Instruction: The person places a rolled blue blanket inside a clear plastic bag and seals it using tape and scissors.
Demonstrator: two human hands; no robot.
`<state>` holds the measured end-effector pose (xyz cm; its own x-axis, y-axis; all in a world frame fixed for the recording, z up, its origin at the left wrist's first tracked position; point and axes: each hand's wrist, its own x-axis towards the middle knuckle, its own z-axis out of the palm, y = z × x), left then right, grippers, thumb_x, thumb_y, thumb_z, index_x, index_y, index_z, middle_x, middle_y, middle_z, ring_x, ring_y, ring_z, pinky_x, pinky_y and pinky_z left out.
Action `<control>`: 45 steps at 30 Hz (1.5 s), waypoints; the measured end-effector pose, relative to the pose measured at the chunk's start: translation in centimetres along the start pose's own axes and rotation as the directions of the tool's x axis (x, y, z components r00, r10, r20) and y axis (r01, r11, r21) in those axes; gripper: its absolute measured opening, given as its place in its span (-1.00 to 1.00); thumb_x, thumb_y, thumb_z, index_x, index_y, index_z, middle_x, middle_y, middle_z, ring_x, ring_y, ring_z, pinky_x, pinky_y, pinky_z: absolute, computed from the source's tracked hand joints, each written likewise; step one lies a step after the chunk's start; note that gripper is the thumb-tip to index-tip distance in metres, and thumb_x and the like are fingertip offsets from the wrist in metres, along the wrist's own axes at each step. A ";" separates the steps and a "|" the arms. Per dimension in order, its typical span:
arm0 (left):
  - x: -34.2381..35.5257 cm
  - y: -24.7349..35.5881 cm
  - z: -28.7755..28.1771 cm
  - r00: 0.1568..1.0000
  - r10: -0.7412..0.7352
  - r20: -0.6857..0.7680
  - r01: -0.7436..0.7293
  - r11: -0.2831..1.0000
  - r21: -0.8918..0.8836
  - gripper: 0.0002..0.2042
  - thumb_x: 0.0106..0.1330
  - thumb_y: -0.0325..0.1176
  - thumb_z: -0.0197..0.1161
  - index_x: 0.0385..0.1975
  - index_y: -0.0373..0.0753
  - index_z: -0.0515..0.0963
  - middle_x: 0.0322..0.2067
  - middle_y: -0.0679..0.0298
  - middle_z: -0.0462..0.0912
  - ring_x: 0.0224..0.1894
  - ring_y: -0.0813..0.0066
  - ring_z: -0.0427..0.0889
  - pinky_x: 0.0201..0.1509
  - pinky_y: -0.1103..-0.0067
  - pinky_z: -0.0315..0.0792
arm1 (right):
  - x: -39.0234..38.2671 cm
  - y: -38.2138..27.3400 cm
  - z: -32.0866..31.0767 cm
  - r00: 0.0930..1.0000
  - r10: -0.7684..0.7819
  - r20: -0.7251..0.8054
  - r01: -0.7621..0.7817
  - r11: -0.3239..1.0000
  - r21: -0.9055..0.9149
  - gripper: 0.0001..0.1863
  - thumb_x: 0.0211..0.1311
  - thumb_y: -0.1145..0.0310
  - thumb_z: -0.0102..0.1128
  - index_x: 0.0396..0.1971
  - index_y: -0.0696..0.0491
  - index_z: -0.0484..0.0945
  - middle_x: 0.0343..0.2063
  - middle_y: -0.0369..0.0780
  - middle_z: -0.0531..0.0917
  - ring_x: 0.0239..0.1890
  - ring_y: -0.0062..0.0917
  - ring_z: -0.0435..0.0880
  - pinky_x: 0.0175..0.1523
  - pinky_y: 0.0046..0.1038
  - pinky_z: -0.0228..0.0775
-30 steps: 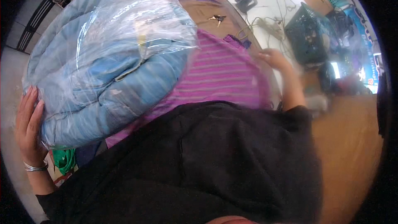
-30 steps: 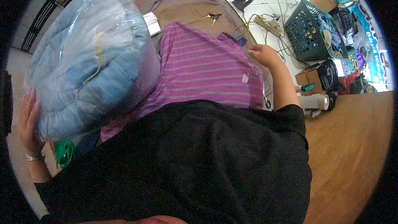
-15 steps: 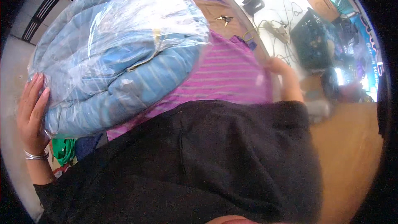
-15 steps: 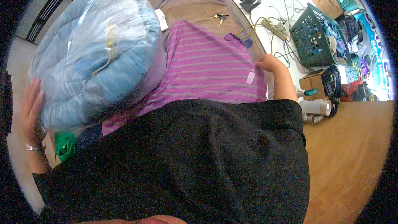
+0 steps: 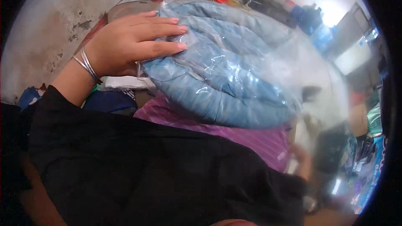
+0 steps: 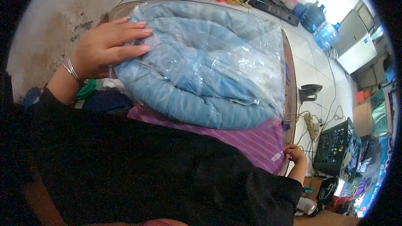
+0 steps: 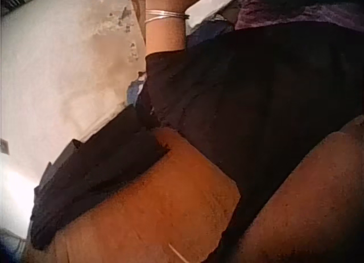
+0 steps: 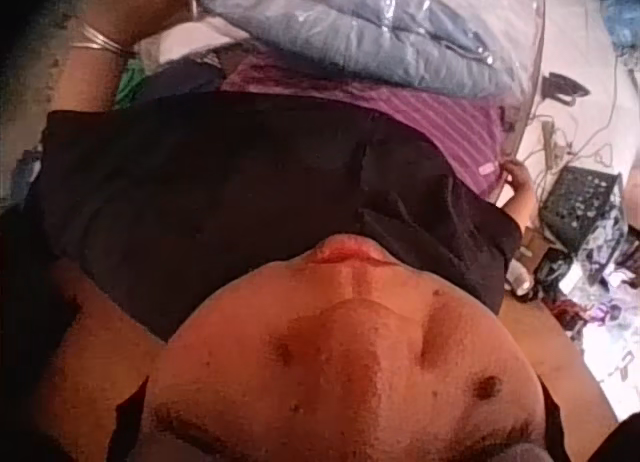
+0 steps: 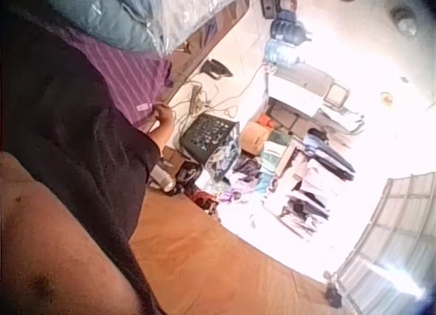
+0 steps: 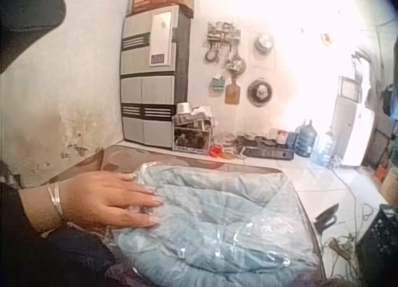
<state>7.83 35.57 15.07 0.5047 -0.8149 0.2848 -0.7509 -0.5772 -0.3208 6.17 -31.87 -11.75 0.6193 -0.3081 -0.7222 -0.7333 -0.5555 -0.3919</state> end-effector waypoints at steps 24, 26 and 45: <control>1.8 0.6 -1.2 1.000 -0.006 0.015 0.005 0.999 0.051 -0.57 -0.03 -0.30 0.31 -0.06 -0.01 0.50 0.07 0.15 0.46 0.15 0.17 0.42 0.22 0.22 0.25 | 3.1 3.5 -2.1 0.975 -0.216 -0.047 0.202 0.958 -0.202 -0.72 0.00 0.19 0.25 -0.34 0.05 0.62 -0.44 -0.22 0.64 -0.51 -0.46 0.56 -0.42 -0.35 0.42; 2.3 0.5 -1.3 0.999 -0.010 0.046 0.008 0.999 0.039 -0.57 -0.03 -0.33 0.31 -0.06 -0.05 0.50 0.06 0.07 0.47 0.14 0.09 0.42 0.23 0.21 0.23 | 2.9 1.9 -1.7 0.974 -0.195 -0.117 0.130 0.899 -0.419 -0.71 -0.04 0.17 0.26 -0.35 0.03 0.63 -0.45 -0.22 0.64 -0.52 -0.45 0.56 -0.42 -0.34 0.42; 1.8 -0.7 0.2 0.999 -0.040 0.013 0.039 0.999 0.021 -0.69 0.09 -0.44 0.16 -0.12 -0.18 0.52 0.03 0.02 0.48 0.13 0.05 0.42 0.25 0.21 0.19 | -11.8 -8.9 -5.6 0.628 -0.606 -0.488 0.403 0.790 -0.462 -0.80 -0.01 0.35 0.27 -0.46 0.20 0.56 -0.51 -0.13 0.63 -0.42 -0.49 0.59 -0.26 -0.46 0.40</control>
<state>9.36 34.48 15.64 0.5394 -0.7921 0.2857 -0.7216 -0.6097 -0.3280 6.95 -27.64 3.45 0.9702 -0.2341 0.0620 -0.2003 -0.9197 -0.3377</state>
